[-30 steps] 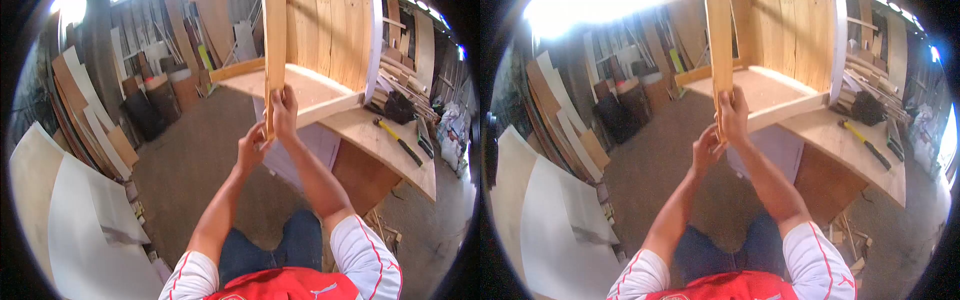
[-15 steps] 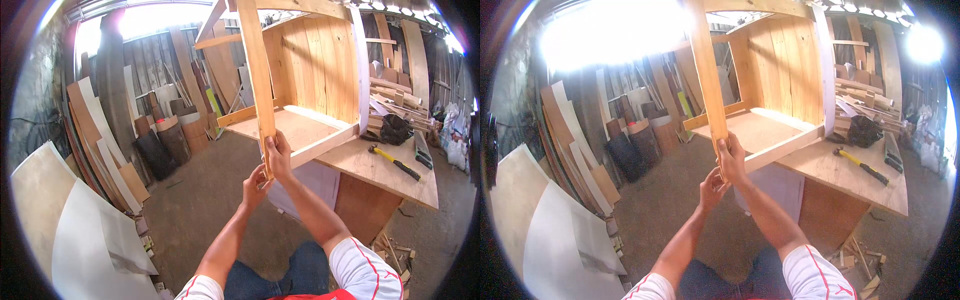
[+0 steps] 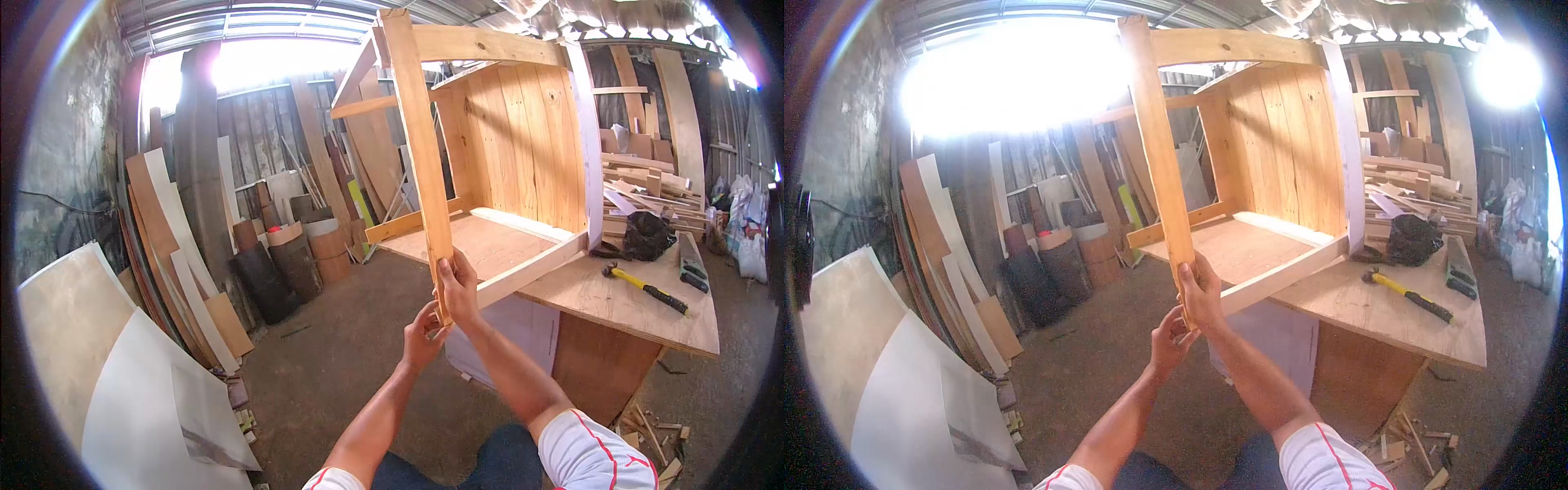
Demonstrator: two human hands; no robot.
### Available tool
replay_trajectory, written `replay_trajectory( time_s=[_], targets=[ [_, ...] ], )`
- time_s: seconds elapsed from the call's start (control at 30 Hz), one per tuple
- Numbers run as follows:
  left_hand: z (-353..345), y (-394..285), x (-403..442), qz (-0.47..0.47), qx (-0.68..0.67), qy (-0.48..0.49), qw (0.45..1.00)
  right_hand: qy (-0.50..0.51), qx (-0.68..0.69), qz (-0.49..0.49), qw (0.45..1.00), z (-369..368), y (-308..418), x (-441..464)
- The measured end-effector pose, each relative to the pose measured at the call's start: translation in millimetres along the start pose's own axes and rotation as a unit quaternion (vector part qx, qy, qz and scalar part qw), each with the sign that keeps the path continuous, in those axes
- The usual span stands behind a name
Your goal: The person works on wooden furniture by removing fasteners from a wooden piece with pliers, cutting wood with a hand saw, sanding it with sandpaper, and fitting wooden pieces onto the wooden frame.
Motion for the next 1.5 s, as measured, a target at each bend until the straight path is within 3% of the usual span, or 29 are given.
replay_trajectory(
  time_s=[0.37, 0.53, 0.63, 0.73, 1.33, 1.5],
  targets=[
    [2, -9, 2, 0.038, -0.007, 0.003, 0.999, -0.004, -0.001, -0.008, 1.0, 0, 0, 0],
    [5, -6, 7, 0.0, 0.0, 0.012, 1.0, -0.009, -0.007, -0.009, 1.0, 0, -3, 2],
    [5, -12, 5, 0.007, 0.012, 0.017, 1.0, -0.011, -0.027, 0.029, 0.999, 1, -13, 6],
    [5, -3, 4, 0.017, 0.003, 0.012, 1.0, 0.001, -0.019, -0.002, 1.0, 1, -4, 3],
    [4, -13, 6, -0.005, -0.032, 0.009, 0.999, -0.026, -0.01, 0.047, 0.999, 1, -14, 0],
    [6, 1, 4, 0.0, -0.028, 0.008, 1.0, -0.021, -0.014, 0.023, 0.999, 1, -11, -3]
  ],
)
Point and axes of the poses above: each hand's wrist, its own x-axis towards the middle knuckle, its own z-axis out of the back of the hand, y = z × x, the point moved 2 cm from there along x, towards the middle knuckle, and after that the axes turned 8 degrees about -x, right-handed, at the moved point
